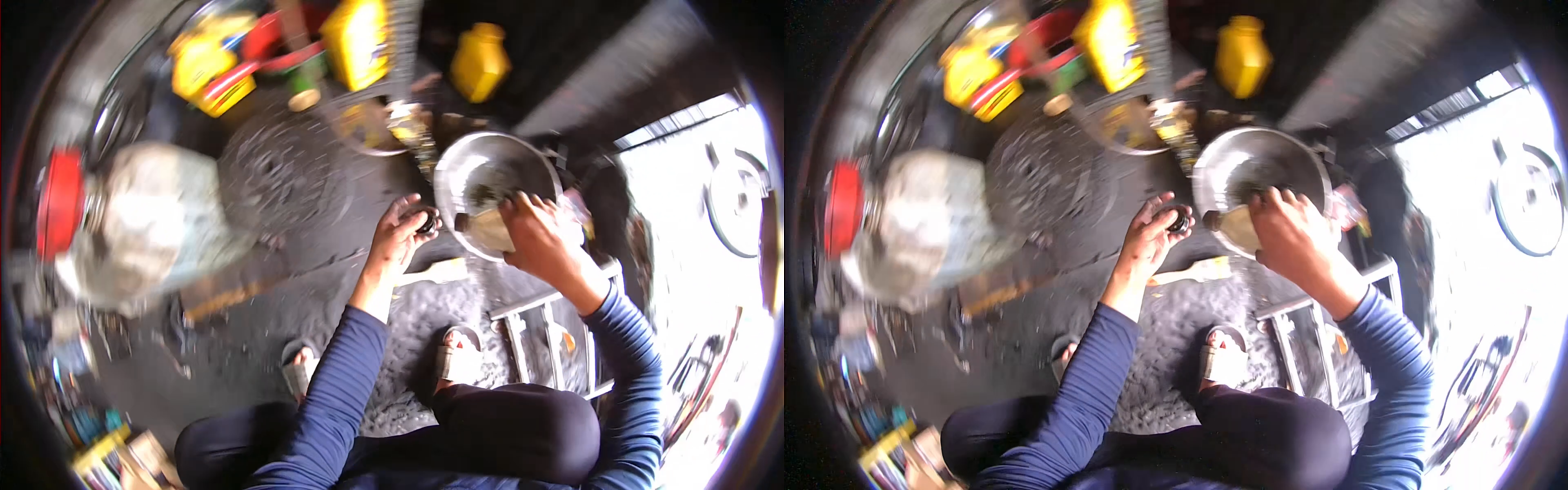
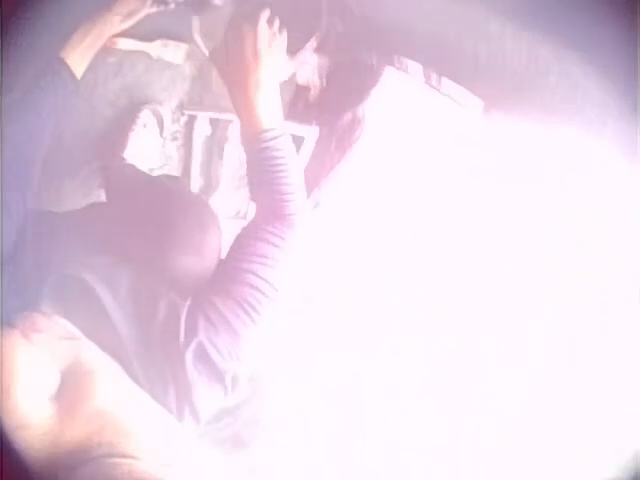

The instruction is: Cleaning engine parts with solvent and installing components back into the motorcycle engine.

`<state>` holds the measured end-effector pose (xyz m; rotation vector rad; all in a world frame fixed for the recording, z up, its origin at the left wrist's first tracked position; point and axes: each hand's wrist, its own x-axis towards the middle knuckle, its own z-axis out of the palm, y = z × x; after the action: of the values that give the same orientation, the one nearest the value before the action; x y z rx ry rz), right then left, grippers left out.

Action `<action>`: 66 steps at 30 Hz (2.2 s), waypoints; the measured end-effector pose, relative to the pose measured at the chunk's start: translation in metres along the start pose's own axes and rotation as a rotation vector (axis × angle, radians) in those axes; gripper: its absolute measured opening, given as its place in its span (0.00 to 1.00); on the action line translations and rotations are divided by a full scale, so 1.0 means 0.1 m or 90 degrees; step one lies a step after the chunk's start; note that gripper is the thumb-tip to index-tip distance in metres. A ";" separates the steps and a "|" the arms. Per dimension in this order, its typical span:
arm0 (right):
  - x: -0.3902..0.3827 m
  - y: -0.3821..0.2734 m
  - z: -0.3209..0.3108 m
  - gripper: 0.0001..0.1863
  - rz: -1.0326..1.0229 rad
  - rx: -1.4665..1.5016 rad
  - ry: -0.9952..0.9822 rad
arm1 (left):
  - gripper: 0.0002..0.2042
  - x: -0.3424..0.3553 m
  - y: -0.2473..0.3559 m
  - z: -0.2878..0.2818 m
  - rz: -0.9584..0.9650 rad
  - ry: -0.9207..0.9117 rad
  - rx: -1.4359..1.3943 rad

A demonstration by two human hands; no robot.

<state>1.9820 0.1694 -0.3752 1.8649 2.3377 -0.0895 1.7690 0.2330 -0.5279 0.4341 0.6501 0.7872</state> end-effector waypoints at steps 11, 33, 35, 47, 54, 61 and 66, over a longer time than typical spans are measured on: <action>-0.68 0.71 -0.04 0.08 0.231 -0.173 -0.043 | 0.10 0.98 -1.00 1.02 -0.257 -0.001 -0.097; -0.67 0.74 0.36 0.15 0.234 -0.106 0.041 | 0.06 1.28 -1.09 1.13 -0.232 0.186 -0.159; -0.65 0.70 0.41 0.10 0.222 -0.141 0.076 | 0.06 1.34 -1.10 1.02 -0.241 0.164 -0.127; -0.77 0.73 0.36 0.17 0.246 -0.085 -0.008 | 0.04 1.24 -1.23 1.06 -0.216 0.222 -0.196; -0.86 0.75 0.37 0.17 0.242 -0.068 0.067 | 0.06 1.19 -1.19 1.12 -0.308 0.216 -0.092; -0.81 0.70 0.39 0.18 0.236 -0.090 0.061 | 0.08 1.20 -1.18 1.02 -0.270 0.224 -0.071; -0.75 0.73 0.45 0.17 0.271 -0.099 0.023 | 0.11 1.17 -1.15 0.98 -0.330 0.233 -0.082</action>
<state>2.0723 0.1076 -0.4049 2.2434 1.8528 0.1709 1.9556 0.2377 -0.5673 -0.0084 0.9966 0.4082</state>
